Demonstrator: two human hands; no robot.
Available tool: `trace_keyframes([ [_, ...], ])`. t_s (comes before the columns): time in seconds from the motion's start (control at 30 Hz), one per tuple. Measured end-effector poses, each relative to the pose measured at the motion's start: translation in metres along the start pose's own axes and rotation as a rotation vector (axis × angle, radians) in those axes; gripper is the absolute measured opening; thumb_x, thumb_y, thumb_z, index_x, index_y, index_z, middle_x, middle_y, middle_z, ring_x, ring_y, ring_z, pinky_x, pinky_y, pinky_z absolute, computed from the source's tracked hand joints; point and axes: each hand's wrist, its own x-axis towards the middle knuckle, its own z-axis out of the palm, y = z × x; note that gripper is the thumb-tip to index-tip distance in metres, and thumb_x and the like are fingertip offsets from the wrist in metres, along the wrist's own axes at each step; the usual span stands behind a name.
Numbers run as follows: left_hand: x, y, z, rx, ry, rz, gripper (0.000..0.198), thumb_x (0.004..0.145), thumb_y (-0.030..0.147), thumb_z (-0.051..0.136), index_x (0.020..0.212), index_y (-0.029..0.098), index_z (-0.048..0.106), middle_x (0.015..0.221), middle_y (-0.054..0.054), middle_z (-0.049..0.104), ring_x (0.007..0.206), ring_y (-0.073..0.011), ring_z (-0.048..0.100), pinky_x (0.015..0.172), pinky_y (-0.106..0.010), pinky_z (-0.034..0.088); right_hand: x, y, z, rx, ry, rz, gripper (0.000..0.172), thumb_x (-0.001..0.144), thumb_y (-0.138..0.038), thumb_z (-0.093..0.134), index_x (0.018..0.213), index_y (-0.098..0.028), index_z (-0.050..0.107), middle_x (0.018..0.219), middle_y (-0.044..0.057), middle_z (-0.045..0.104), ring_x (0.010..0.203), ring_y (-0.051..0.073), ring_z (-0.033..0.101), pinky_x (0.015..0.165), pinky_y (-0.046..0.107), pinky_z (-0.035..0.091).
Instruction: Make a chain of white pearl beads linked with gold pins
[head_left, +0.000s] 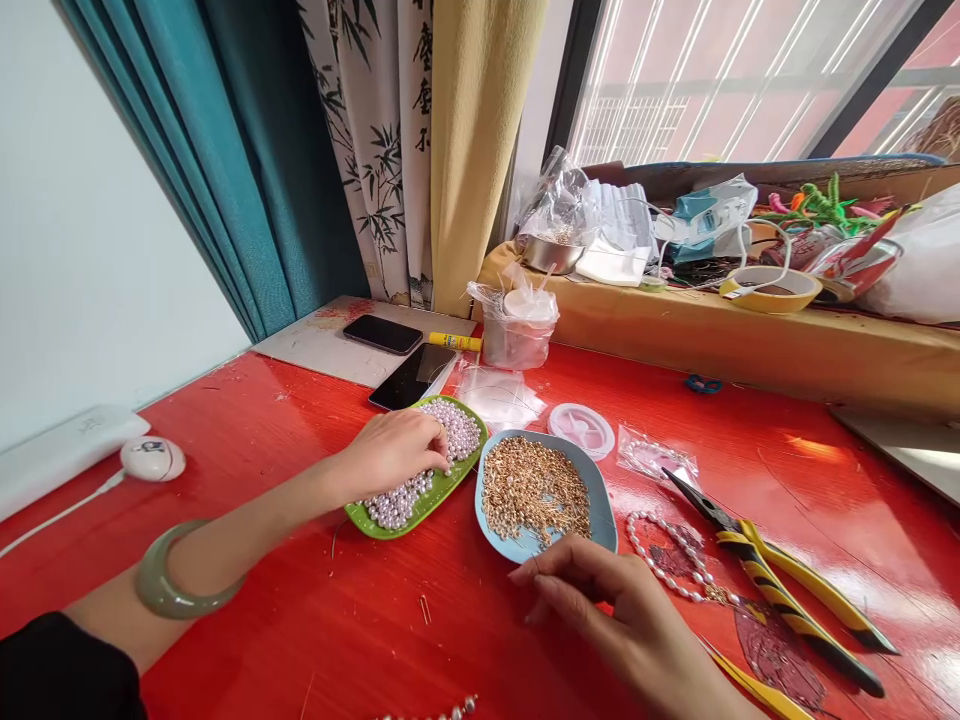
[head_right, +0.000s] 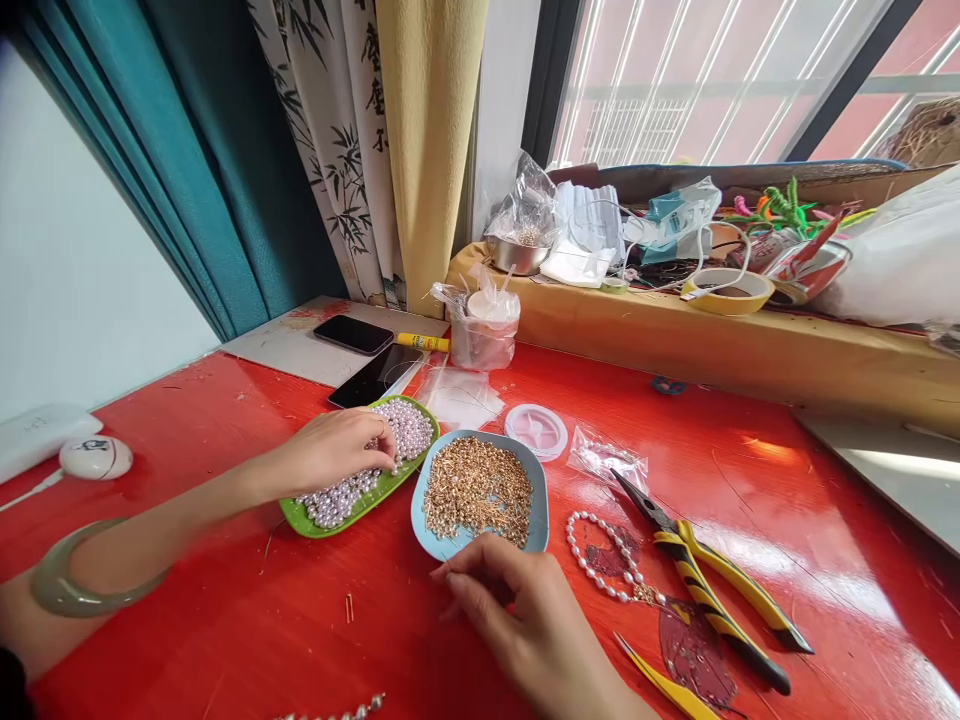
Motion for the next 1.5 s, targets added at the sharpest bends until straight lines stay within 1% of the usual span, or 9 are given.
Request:
trace_keyframes([
  [0.13,-0.003,0.011,-0.005,-0.107,0.075,-0.023,0.018,0.076,0.032,0.058,0.073,0.017,0.067,0.078,-0.005,0.069,0.074,-0.0205,0.059,0.067,-0.031,0.040,0.009,0.005,-0.005,0.034,0.066,-0.020,0.020,0.086,-0.032,0.050,0.080,-0.017,0.063,0.071,0.003,0.067,0.068,0.016,0.062,0.064,0.028,0.046],
  [0.2,-0.007,0.023,-0.003,-0.267,0.071,-0.008,0.019,0.077,0.033,0.058,0.079,0.016,0.067,0.080,-0.004,0.069,0.073,-0.0171,0.059,0.065,-0.027,0.042,0.012,0.007,-0.008,0.063,0.109,-0.017,0.019,0.085,-0.031,0.051,0.078,-0.018,0.062,0.069,0.002,0.065,0.066,0.015,0.060,0.063,0.028,0.046],
  [0.27,-0.013,0.037,0.004,-0.710,0.015,-0.034,0.016,0.070,0.029,0.067,0.076,0.014,0.067,0.076,-0.005,0.068,0.070,-0.0158,0.058,0.061,-0.025,0.043,0.012,0.005,-0.011,0.094,0.138,-0.011,0.020,0.085,-0.032,0.051,0.075,-0.018,0.060,0.064,0.001,0.061,0.061,0.014,0.057,0.059,0.026,0.045],
  [0.33,-0.020,0.051,0.015,-1.028,-0.058,-0.088,0.014,0.065,0.025,0.072,0.071,0.014,0.069,0.071,-0.004,0.068,0.065,-0.0136,0.057,0.058,-0.024,0.043,0.008,-0.002,-0.015,0.129,0.167,0.002,0.020,0.083,-0.033,0.051,0.073,-0.018,0.058,0.062,0.000,0.059,0.054,0.012,0.054,0.050,0.022,0.042],
  [0.5,-0.035,0.070,0.034,-1.388,-0.200,-0.214,0.014,0.060,0.022,0.077,0.070,0.014,0.070,0.066,-0.003,0.069,0.063,-0.0122,0.058,0.052,-0.020,0.041,-0.011,-0.024,-0.018,0.147,0.213,0.017,0.021,0.079,-0.032,0.053,0.064,-0.018,0.058,0.055,-0.002,0.055,0.048,0.009,0.046,0.044,0.020,0.037],
  [0.67,-0.043,0.074,0.035,-1.502,-0.232,-0.234,0.013,0.059,0.020,0.079,0.066,0.015,0.069,0.062,-0.002,0.068,0.058,-0.0090,0.058,0.047,-0.015,0.042,-0.022,-0.032,-0.010,-0.001,0.299,-0.030,0.020,0.077,-0.024,0.050,0.058,-0.019,0.055,0.048,-0.003,0.049,0.046,0.010,0.043,0.043,0.021,0.035],
  [0.9,-0.049,0.076,0.036,-1.496,-0.240,-0.201,0.008,0.061,0.015,0.077,0.061,0.015,0.069,0.062,-0.001,0.068,0.058,-0.0085,0.058,0.047,-0.013,0.045,-0.026,-0.032,-0.002,-0.179,0.308,-0.159,0.019,0.075,-0.015,0.048,0.058,-0.020,0.055,0.047,-0.002,0.056,0.042,0.010,0.048,0.041,0.019,0.038],
  [1.07,-0.051,0.077,0.039,-1.519,-0.235,-0.202,0.009,0.061,0.015,0.077,0.061,0.015,0.068,0.063,0.000,0.067,0.055,-0.0061,0.056,0.047,-0.011,0.045,-0.027,-0.031,0.000,-0.202,0.326,-0.217,0.018,0.071,-0.010,0.047,0.057,-0.021,0.052,0.046,-0.003,0.055,0.039,0.009,0.046,0.039,0.018,0.037],
  [1.5,-0.053,0.078,0.041,-1.494,-0.211,-0.165,0.010,0.061,0.014,0.077,0.061,0.015,0.067,0.063,0.002,0.064,0.055,-0.0061,0.053,0.049,-0.013,0.046,-0.026,-0.028,0.003,-0.210,0.303,-0.204,0.019,0.074,-0.010,0.045,0.059,-0.018,0.053,0.048,-0.004,0.052,0.043,0.008,0.043,0.042,0.017,0.036],
])
